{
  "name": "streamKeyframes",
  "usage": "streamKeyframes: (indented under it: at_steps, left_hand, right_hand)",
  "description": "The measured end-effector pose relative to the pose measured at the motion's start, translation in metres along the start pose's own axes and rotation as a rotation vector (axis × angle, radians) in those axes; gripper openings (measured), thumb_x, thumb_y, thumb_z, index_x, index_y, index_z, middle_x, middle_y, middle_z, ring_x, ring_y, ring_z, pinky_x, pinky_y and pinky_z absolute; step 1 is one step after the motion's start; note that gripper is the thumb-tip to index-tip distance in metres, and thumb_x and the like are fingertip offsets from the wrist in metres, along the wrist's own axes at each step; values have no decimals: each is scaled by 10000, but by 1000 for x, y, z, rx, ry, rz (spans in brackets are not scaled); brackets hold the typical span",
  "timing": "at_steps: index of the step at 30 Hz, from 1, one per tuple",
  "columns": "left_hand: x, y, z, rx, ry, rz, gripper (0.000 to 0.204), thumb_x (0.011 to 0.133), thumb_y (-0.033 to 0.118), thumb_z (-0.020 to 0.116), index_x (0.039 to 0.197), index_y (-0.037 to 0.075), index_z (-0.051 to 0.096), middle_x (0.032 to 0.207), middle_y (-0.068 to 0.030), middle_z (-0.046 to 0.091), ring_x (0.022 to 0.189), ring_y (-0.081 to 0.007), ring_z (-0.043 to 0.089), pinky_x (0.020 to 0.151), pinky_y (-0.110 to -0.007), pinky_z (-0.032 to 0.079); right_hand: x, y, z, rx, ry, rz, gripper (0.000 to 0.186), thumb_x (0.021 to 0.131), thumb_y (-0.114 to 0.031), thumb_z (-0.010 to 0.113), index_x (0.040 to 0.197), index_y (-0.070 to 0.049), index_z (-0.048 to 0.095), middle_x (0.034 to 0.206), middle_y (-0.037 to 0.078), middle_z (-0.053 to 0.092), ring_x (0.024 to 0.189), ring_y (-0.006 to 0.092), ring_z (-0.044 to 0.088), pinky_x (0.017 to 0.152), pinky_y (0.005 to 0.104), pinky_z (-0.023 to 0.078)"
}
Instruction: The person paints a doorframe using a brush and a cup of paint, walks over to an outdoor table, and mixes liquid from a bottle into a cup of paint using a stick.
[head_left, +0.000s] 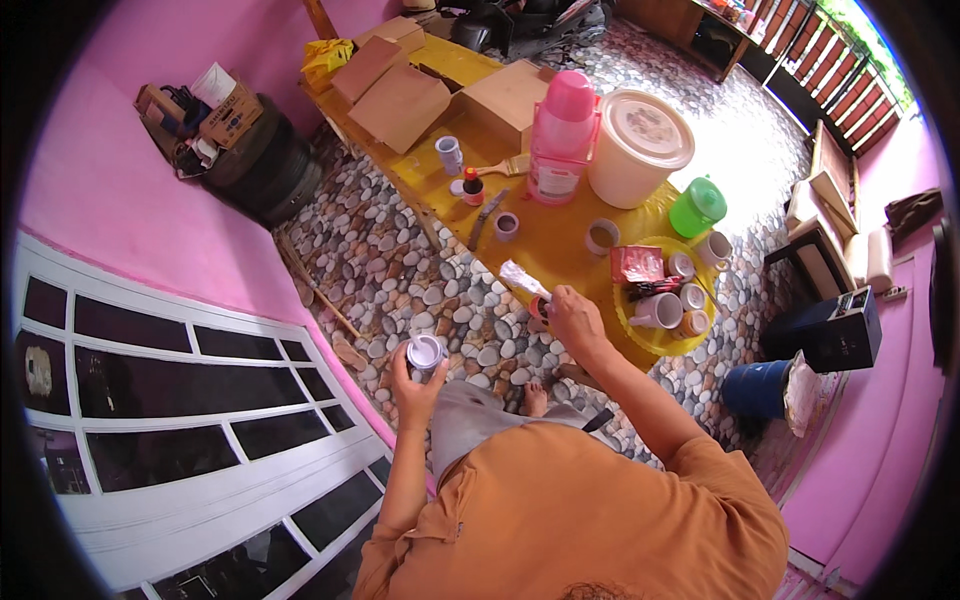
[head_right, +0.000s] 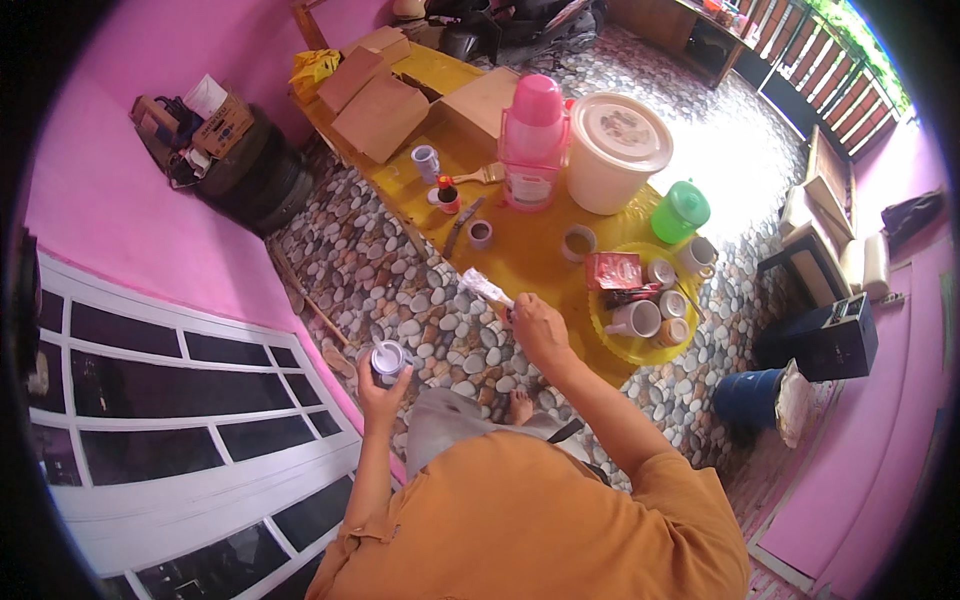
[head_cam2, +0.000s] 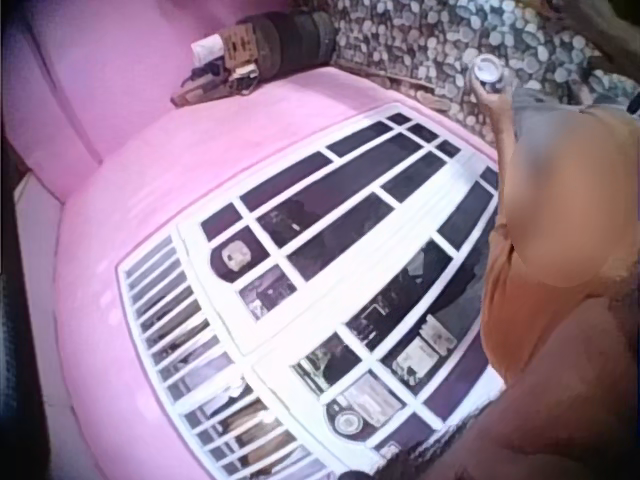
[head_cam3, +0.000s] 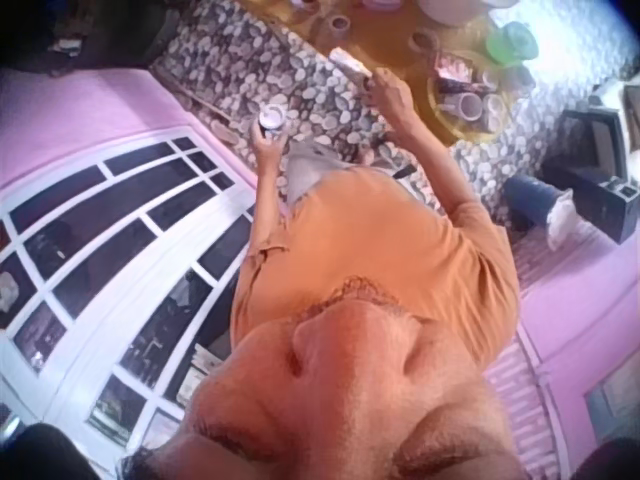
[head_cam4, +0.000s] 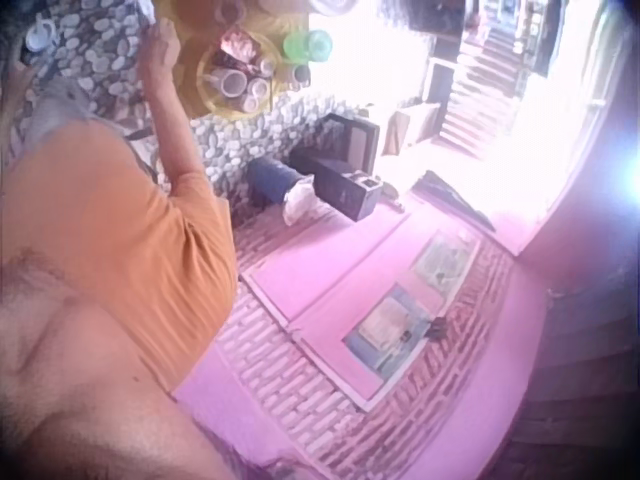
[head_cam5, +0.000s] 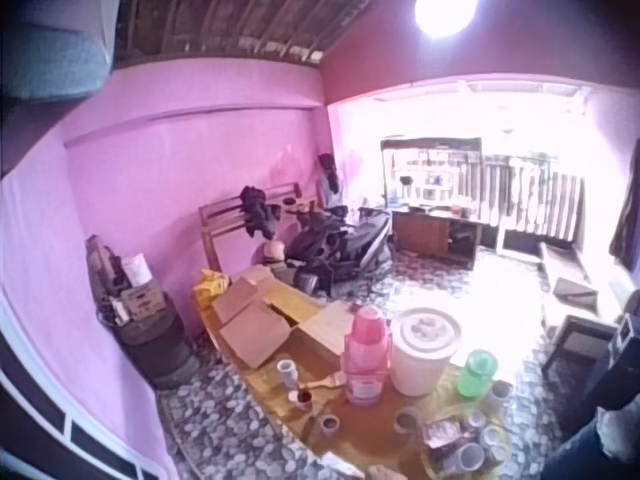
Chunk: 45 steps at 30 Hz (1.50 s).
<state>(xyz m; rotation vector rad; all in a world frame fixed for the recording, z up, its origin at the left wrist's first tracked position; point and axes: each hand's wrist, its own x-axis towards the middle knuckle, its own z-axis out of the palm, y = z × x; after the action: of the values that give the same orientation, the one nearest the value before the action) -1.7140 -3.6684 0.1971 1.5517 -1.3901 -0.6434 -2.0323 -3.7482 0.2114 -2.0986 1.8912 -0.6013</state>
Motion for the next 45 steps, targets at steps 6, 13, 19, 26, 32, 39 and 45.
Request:
streamKeyframes:
  at_steps: [6,13,19,26,32,39,45]
  left_hand:
    - [89,-21,11,26,-20,124,682,757,201,893,1299,-26,546,1286,-201,585,1189,-359,584,1036,-442,466]
    - [202,-59,24,51,-154,307,710,748,216,884,1345,1,565,1291,-181,607,1227,-359,582,1054,-432,468]
    - [275,-87,31,-1,-252,305,753,747,234,884,1379,24,534,1299,-192,592,1215,-374,585,1042,-428,476]
    - [333,-107,70,-33,-347,321,694,750,216,874,1320,47,515,1293,-173,594,1179,-359,601,1024,-413,486]
    - [355,-120,97,-59,-400,194,715,720,214,864,1314,35,509,1257,-176,601,1189,-345,592,1045,-428,463]
    - [379,-132,112,-29,-452,105,683,717,252,875,1292,78,551,1187,-137,654,1104,-300,646,970,-397,516]
    - [406,-151,133,37,-441,264,642,672,259,878,1231,94,608,1128,-140,664,1089,-353,612,972,-468,489]
  right_hand:
    - [52,-3,16,-65,106,109,236,935,-261,653,877,-38,602,877,192,667,816,380,683,715,481,549]
    - [86,14,55,-203,120,339,270,878,-269,715,870,-31,587,889,187,659,851,369,692,707,471,559]
    - [102,-9,58,-238,168,451,335,802,-235,800,952,-23,589,987,173,644,883,378,684,737,460,568]
    - [104,-3,68,-231,253,508,259,801,-147,727,938,1,564,990,199,608,904,412,645,750,494,544]
    - [100,-4,73,-149,269,509,200,857,-146,644,923,14,545,983,231,586,926,430,614,748,513,525]
    - [110,-8,69,-115,251,520,238,896,-204,645,920,9,542,973,223,583,887,431,616,742,515,519]
    - [108,-5,74,-133,307,565,231,892,-205,643,935,2,549,971,219,578,888,431,615,752,514,515]
